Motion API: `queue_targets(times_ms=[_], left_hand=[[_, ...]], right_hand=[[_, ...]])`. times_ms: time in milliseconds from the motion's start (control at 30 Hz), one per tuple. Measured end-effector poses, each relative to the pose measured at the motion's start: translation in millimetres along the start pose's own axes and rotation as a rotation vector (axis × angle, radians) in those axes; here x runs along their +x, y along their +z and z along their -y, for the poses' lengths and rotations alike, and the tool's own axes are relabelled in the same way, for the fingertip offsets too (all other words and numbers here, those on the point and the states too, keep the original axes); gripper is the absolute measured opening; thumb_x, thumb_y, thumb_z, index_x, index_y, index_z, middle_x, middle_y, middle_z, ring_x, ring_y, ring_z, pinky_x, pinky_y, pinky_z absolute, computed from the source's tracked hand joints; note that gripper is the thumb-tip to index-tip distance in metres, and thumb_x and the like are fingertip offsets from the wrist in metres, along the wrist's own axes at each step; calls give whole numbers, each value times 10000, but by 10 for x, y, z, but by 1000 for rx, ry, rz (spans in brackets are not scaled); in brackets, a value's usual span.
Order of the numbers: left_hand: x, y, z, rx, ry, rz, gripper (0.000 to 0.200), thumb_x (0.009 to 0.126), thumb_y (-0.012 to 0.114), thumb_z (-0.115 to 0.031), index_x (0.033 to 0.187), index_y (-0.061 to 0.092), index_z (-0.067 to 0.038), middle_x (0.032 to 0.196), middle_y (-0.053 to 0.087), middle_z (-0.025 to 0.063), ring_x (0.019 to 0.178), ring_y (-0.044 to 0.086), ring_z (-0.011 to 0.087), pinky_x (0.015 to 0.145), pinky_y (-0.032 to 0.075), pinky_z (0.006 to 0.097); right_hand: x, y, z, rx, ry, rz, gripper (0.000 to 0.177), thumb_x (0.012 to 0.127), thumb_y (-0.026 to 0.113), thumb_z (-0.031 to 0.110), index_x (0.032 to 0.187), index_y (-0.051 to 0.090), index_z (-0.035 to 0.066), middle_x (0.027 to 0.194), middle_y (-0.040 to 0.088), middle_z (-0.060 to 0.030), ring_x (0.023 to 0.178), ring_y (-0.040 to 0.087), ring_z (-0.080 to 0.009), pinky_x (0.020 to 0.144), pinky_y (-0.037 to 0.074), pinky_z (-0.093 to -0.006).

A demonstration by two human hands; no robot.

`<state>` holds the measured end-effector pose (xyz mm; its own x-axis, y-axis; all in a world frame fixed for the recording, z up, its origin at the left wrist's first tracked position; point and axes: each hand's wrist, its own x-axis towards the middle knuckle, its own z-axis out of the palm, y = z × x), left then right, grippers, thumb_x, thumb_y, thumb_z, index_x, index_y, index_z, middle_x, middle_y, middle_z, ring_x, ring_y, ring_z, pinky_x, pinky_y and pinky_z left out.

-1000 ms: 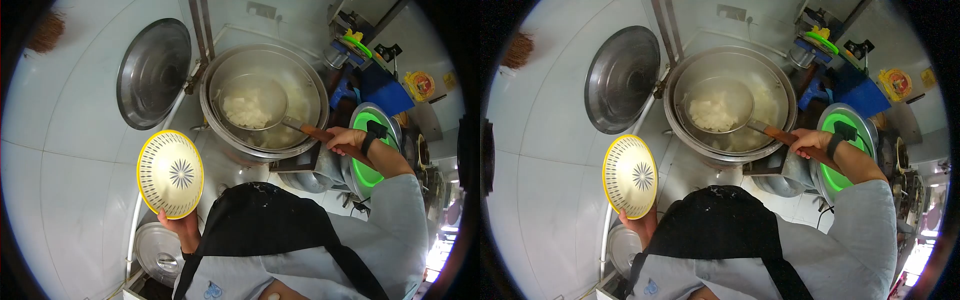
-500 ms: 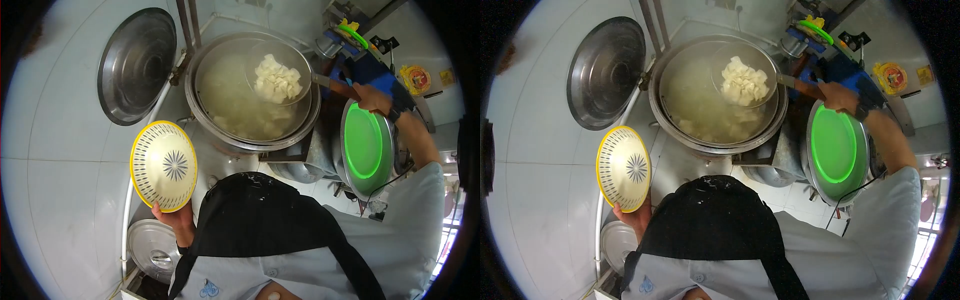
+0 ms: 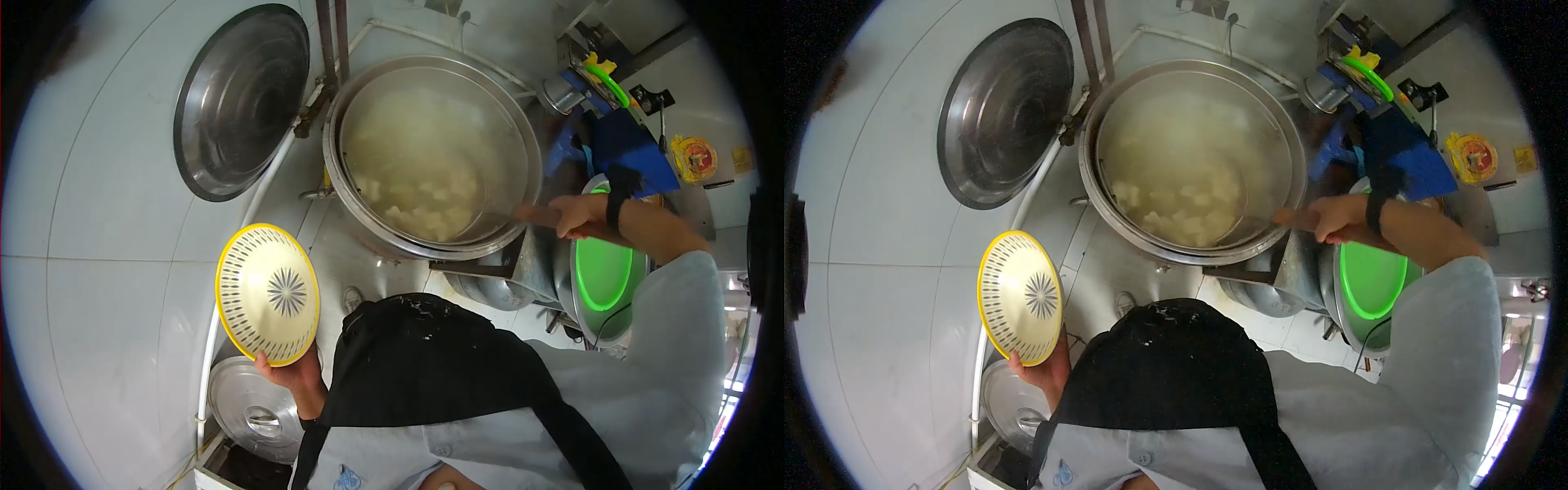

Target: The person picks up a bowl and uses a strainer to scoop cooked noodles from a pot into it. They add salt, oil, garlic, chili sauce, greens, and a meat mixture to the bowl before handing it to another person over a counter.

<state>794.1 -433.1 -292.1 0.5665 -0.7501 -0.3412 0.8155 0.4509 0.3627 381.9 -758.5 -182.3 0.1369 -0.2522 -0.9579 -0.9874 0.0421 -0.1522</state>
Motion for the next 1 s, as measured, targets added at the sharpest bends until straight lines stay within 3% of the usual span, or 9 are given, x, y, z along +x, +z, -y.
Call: queue_targets(times_ms=[33, 167, 300, 367, 500, 767, 1000], left_hand=[[3, 9, -3, -1, 4, -1, 620, 699, 518, -370, 1263, 413, -135, 1261, 454, 84, 1166, 424, 283, 963, 318, 501], [-4, 30, -24, 46, 11, -25, 685, 680, 571, -392, 1277, 378, -117, 1269, 424, 95, 1174, 396, 280, 973, 301, 458], [-36, 13, -24, 68, 15, -49, 667, 682, 565, -396, 1262, 394, -116, 1257, 437, 90, 1151, 416, 275, 945, 328, 455], [-28, 23, -28, 80, 22, -33, 661, 682, 563, -396, 1258, 400, -115, 1252, 443, 88, 1145, 422, 274, 940, 333, 456], [-30, 23, -67, 40, -38, 51, 622, 699, 513, -352, 1263, 411, -113, 1255, 458, 77, 1155, 434, 272, 955, 329, 483], [-37, 9, -121, 61, -76, 107, 638, 680, 533, -352, 1257, 414, -108, 1242, 468, 82, 1146, 442, 270, 951, 339, 471], [-26, 28, -125, 109, -76, 95, 641, 679, 552, -393, 1241, 426, -110, 1210, 489, 78, 1103, 478, 259, 894, 396, 437]], right_hand=[[69, 48, -12, 102, -73, 81, 242, 663, 600, 65, 865, 480, 7, 577, 525, -82, 458, 517, -163, 406, 425, -318], [265, 355, 90, 364, -2, 78, 220, 667, 583, 20, 857, 474, 8, 557, 504, -79, 434, 498, -161, 376, 407, -307], [430, 602, 59, 606, -100, 90, 238, 681, 574, -13, 884, 452, 20, 567, 494, -72, 424, 488, -149, 335, 388, -280], [502, 712, 24, 687, -121, -8, 262, 688, 586, 8, 904, 438, 24, 569, 493, -69, 423, 488, -145, 338, 397, -278], [529, 905, 41, 636, -214, -72, 274, 690, 596, 30, 913, 436, 31, 572, 489, -63, 424, 490, -144, 339, 402, -281], [290, 1055, 59, 680, -288, -165, 243, 703, 590, 56, 895, 441, 50, 592, 485, -57, 453, 490, -136, 347, 396, -276], [-207, 799, -57, 483, -199, -328, 282, 704, 573, 37, 936, 415, 18, 597, 496, -81, 443, 498, -154, 343, 389, -283]])
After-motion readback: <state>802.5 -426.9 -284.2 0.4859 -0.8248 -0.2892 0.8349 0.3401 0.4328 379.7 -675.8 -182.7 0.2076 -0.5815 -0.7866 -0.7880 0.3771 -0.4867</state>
